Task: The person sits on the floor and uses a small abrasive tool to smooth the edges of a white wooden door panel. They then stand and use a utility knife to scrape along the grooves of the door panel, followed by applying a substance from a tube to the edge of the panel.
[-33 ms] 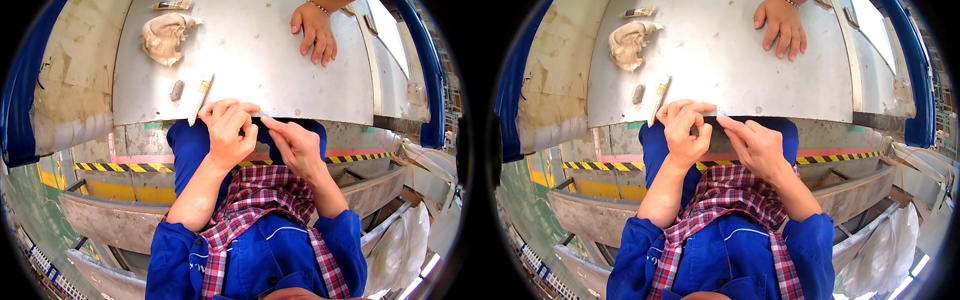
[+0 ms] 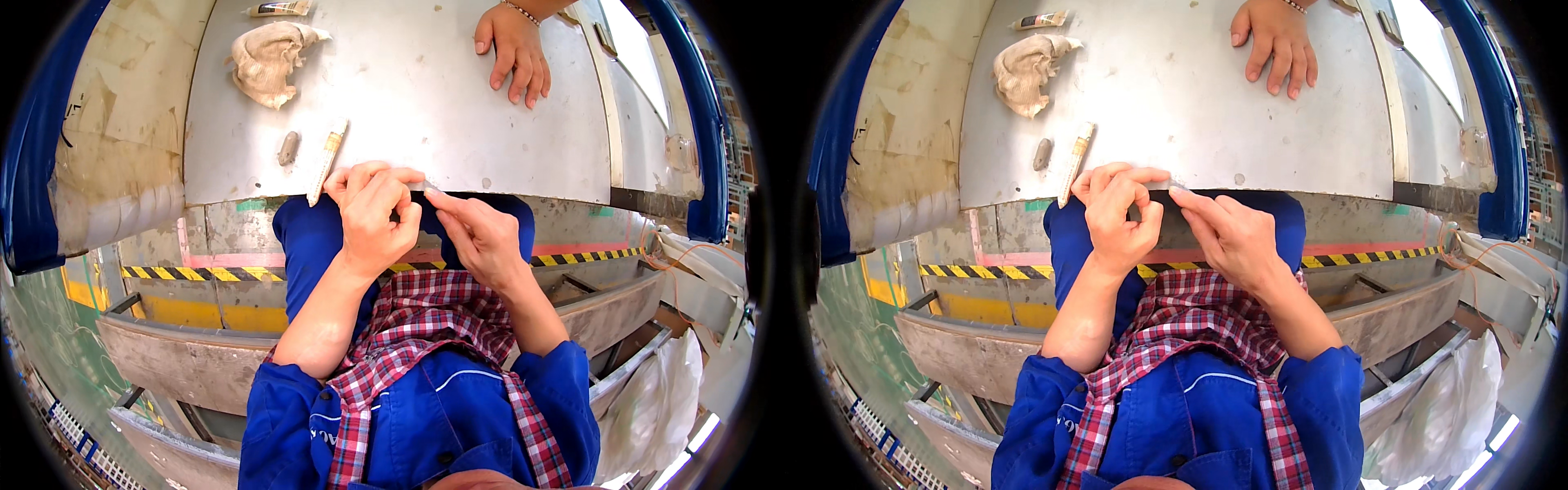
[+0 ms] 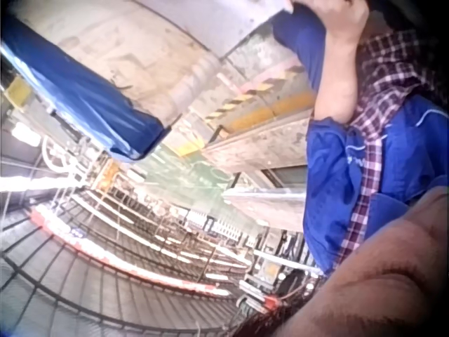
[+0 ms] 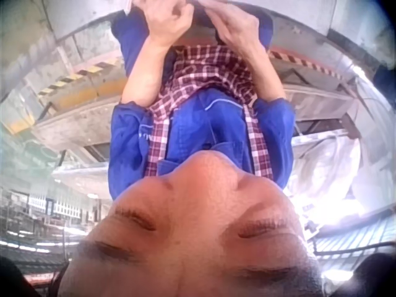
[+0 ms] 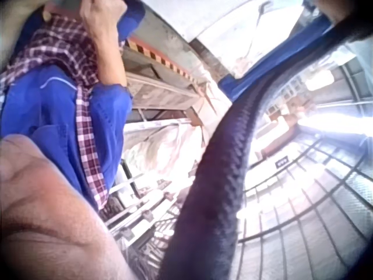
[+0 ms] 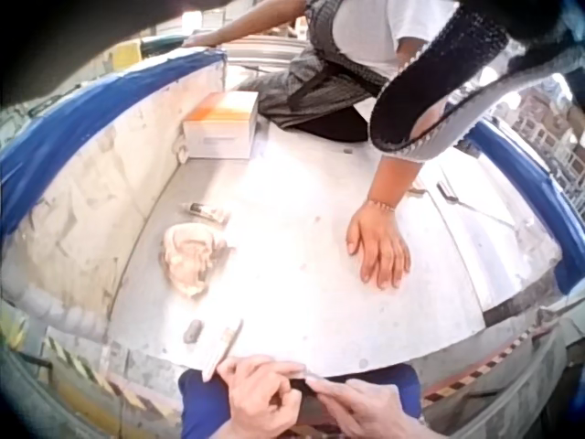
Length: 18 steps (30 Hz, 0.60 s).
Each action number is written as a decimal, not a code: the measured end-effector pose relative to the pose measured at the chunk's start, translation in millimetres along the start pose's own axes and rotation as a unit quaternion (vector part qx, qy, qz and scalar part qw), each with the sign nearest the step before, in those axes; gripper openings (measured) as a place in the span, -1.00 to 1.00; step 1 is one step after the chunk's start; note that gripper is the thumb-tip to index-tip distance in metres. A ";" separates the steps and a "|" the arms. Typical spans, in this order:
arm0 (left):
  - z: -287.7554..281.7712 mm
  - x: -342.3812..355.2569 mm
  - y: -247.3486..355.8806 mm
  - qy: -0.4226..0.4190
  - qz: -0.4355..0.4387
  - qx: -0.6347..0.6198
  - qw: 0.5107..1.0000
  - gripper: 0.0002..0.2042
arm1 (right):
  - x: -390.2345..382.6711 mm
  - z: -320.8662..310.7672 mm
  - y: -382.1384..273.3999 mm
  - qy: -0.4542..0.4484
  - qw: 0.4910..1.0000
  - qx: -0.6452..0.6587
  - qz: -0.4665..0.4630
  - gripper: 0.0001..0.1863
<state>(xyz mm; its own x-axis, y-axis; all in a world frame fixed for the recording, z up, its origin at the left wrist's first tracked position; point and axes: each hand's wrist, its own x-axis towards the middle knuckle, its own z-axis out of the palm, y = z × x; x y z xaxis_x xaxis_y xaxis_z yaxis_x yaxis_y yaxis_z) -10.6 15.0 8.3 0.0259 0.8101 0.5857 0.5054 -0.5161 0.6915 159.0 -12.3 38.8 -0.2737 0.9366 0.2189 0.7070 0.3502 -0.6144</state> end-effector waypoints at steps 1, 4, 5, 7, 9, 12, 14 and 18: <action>0.2 -0.6 0.6 0.000 -0.002 -0.002 1.000 -0.83 | -2.6 1.7 0.3 0.002 1.000 0.005 0.005 -0.64; -0.5 -1.4 -0.3 -0.005 -0.004 0.002 1.000 -0.80 | -7.1 0.4 -1.4 -0.002 1.000 -0.003 0.010 -0.64; -0.7 -2.5 0.1 -0.007 -0.007 0.004 1.000 -0.78 | -7.5 -3.4 -3.6 -0.013 1.000 -0.019 0.010 -0.64; -1.6 -1.7 1.4 -0.006 -0.009 0.002 1.000 -0.78 | -6.3 -7.6 -4.2 -0.016 1.000 -0.023 0.005 -0.64; -1.3 -1.6 1.7 -0.007 -0.008 0.001 1.000 -0.78 | -4.6 -7.9 -0.5 0.000 1.000 0.001 -0.001 -0.65; -1.4 -0.7 0.8 -0.009 -0.004 0.000 1.000 -0.78 | -1.0 -1.9 0.8 -0.003 1.000 0.009 0.003 -0.66; -0.1 -1.1 1.6 -0.007 -0.007 -0.001 1.000 -0.79 | -5.4 -4.8 -2.5 -0.009 1.000 0.004 0.014 -0.66; -0.3 -2.0 1.6 -0.007 -0.009 0.002 1.000 -0.79 | -6.0 -14.6 -5.3 -0.034 0.999 -0.036 0.003 -0.67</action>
<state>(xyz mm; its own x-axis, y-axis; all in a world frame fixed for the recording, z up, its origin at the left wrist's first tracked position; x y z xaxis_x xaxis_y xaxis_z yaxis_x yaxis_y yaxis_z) -10.1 12.5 8.4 0.0297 0.8229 0.5674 0.5090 -0.5010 0.7000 166.4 -19.7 51.8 -0.3108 0.9367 0.1614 0.7531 0.3463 -0.5594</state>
